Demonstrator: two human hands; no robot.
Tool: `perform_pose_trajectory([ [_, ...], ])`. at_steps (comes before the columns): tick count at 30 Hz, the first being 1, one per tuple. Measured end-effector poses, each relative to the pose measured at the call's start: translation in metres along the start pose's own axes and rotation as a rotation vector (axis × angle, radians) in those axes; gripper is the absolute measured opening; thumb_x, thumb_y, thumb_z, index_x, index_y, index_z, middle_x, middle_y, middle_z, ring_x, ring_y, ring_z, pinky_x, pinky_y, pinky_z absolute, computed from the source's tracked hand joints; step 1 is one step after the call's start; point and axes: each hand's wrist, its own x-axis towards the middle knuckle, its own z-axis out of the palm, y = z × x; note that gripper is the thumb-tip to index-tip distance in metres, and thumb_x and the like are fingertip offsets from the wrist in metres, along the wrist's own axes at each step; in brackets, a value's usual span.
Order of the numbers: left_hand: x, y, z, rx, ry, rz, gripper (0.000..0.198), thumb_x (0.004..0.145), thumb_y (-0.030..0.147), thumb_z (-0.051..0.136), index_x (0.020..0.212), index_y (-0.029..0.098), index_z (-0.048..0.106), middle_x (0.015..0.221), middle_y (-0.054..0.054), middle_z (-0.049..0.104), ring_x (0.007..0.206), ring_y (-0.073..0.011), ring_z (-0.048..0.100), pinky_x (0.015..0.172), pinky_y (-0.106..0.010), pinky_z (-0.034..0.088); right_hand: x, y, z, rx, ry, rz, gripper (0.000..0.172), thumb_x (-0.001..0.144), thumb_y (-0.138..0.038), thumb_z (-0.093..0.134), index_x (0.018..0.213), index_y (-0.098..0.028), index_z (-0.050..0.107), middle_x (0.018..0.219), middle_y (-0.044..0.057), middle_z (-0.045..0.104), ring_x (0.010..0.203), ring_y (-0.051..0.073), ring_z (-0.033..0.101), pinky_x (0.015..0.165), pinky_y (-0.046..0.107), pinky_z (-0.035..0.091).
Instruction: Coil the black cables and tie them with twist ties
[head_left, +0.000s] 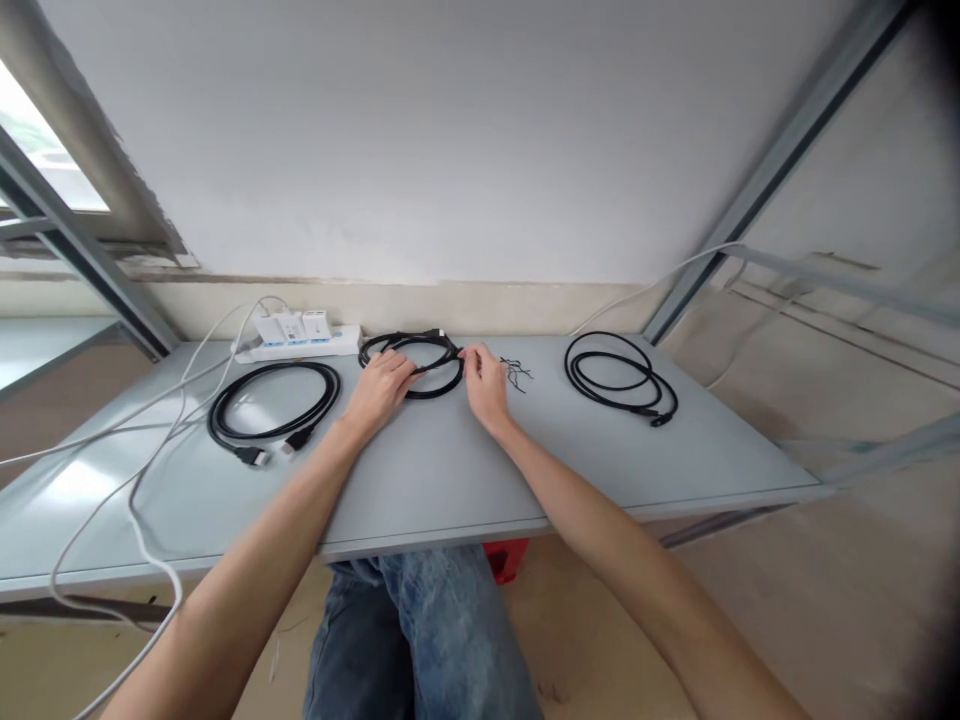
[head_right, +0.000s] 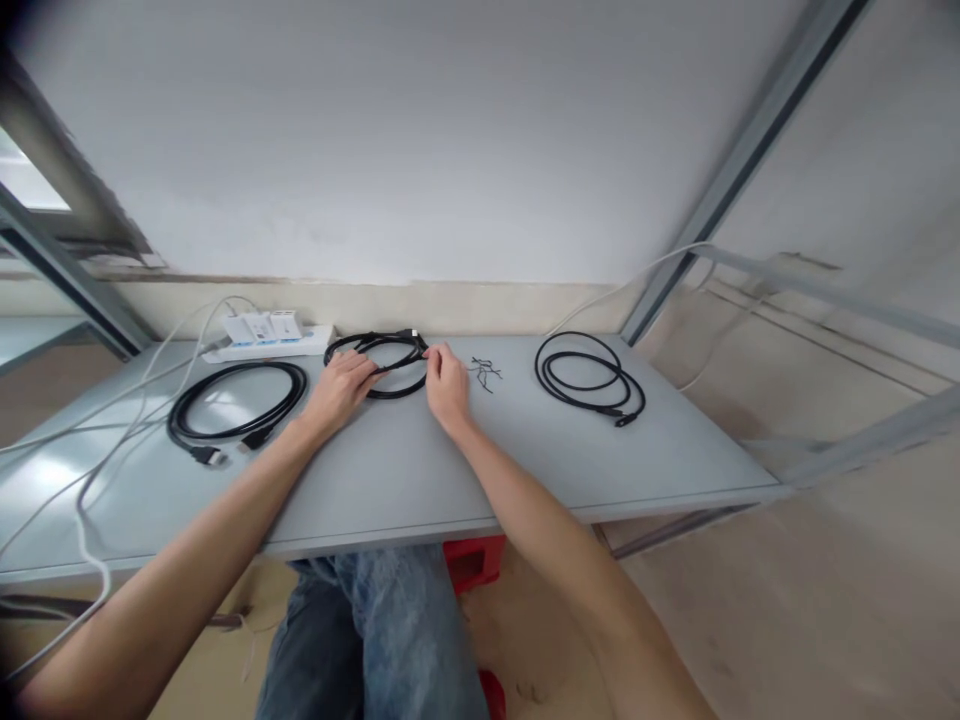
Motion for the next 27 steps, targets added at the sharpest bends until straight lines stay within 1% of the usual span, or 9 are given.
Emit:
perform_pose_trajectory([
  [4, 0.001, -0.002, 0.014, -0.136, -0.073, 0.005, 0.04, 0.108, 0.042, 0.041, 0.127, 0.018, 0.068, 0.098, -0.009, 0.061, 0.098, -0.026, 0.055, 0.092, -0.039, 0.046, 0.003, 0.009, 0.003, 0.108, 0.092, 0.014, 0.033, 0.106, -0.03, 0.032, 0.099, -0.019, 0.062, 0.077, 0.001, 0.063, 0.073, 0.017, 0.06, 0.075, 0.026, 0.044],
  [7, -0.003, -0.005, 0.018, -0.172, -0.069, -0.066, 0.063, 0.104, 0.053, 0.05, 0.158, 0.022, 0.046, 0.117, -0.011, 0.06, 0.108, -0.0281, 0.053, 0.103, -0.044, 0.045, 0.005, 0.007, -0.003, 0.204, 0.213, 0.019, 0.023, 0.105, -0.029, 0.039, 0.1, -0.02, 0.059, 0.071, -0.002, 0.058, 0.065, 0.016, 0.055, 0.071, 0.027, 0.043],
  [10, -0.009, -0.012, 0.019, -0.191, -0.1, -0.115, 0.072, 0.098, 0.066, 0.054, 0.157, 0.025, 0.05, 0.131, -0.013, 0.057, 0.121, -0.0325, 0.051, 0.11, -0.051, 0.042, -0.011, -0.013, -0.027, 0.282, 0.336, -0.082, 0.016, 0.106, -0.028, 0.042, 0.11, -0.02, 0.056, 0.073, -0.003, 0.057, 0.066, 0.015, 0.055, 0.07, 0.029, 0.044],
  [12, -0.014, -0.016, 0.019, -0.222, -0.147, -0.113, 0.064, 0.099, 0.067, 0.05, 0.146, 0.026, 0.062, 0.135, -0.013, 0.056, 0.125, -0.0332, 0.05, 0.112, -0.052, 0.041, -0.047, -0.03, -0.047, 0.313, 0.433, -0.233, 0.015, 0.107, -0.026, 0.042, 0.113, -0.022, 0.055, 0.083, 0.001, 0.06, 0.074, 0.016, 0.059, 0.074, 0.031, 0.048],
  [14, -0.017, -0.02, 0.022, -0.232, -0.195, -0.104, 0.058, 0.102, 0.064, 0.044, 0.139, 0.027, 0.067, 0.137, -0.012, 0.057, 0.127, -0.0324, 0.052, 0.113, -0.053, 0.04, -0.102, -0.04, -0.063, 0.297, 0.507, -0.397, 0.012, 0.106, -0.021, 0.043, 0.11, -0.023, 0.054, 0.086, 0.003, 0.059, 0.077, 0.017, 0.06, 0.073, 0.034, 0.051],
  [16, -0.018, -0.022, 0.024, -0.219, -0.229, -0.094, 0.056, 0.104, 0.062, 0.039, 0.139, 0.028, 0.067, 0.137, -0.012, 0.059, 0.129, -0.0318, 0.053, 0.115, -0.053, 0.039, -0.166, -0.037, -0.066, 0.222, 0.437, -0.481, 0.021, 0.102, -0.013, 0.045, 0.118, -0.023, 0.052, 0.087, 0.003, 0.059, 0.078, 0.018, 0.061, 0.069, 0.034, 0.054],
  [19, -0.017, -0.022, 0.027, -0.195, -0.248, -0.086, 0.057, 0.105, 0.061, 0.037, 0.14, 0.027, 0.066, 0.138, -0.012, 0.06, 0.131, -0.0316, 0.053, 0.117, -0.054, 0.037, -0.243, -0.011, -0.05, -0.044, 0.31, -0.499, 0.036, 0.096, -0.003, 0.043, 0.121, -0.023, 0.059, 0.093, 0.006, 0.062, 0.083, 0.018, 0.063, 0.071, 0.034, 0.056],
  [24, -0.018, -0.019, 0.026, -0.198, -0.238, -0.09, 0.057, 0.105, 0.06, 0.036, 0.14, 0.025, 0.066, 0.137, -0.011, 0.061, 0.129, -0.0313, 0.054, 0.116, -0.052, 0.038, -0.296, 0.03, -0.006, -0.133, 0.321, -0.363, 0.043, 0.089, 0.001, 0.051, 0.121, -0.024, 0.062, 0.112, 0.01, 0.062, 0.105, 0.023, 0.063, 0.088, 0.041, 0.058],
  [27, -0.02, -0.019, 0.025, -0.202, -0.225, -0.099, 0.056, 0.105, 0.06, 0.036, 0.139, 0.027, 0.066, 0.136, -0.01, 0.062, 0.128, -0.0308, 0.055, 0.115, -0.052, 0.039, -0.315, 0.065, 0.014, -0.095, 0.214, -0.268, 0.046, 0.091, -0.003, 0.049, 0.13, -0.025, 0.06, 0.121, 0.012, 0.062, 0.113, 0.025, 0.063, 0.093, 0.043, 0.058],
])
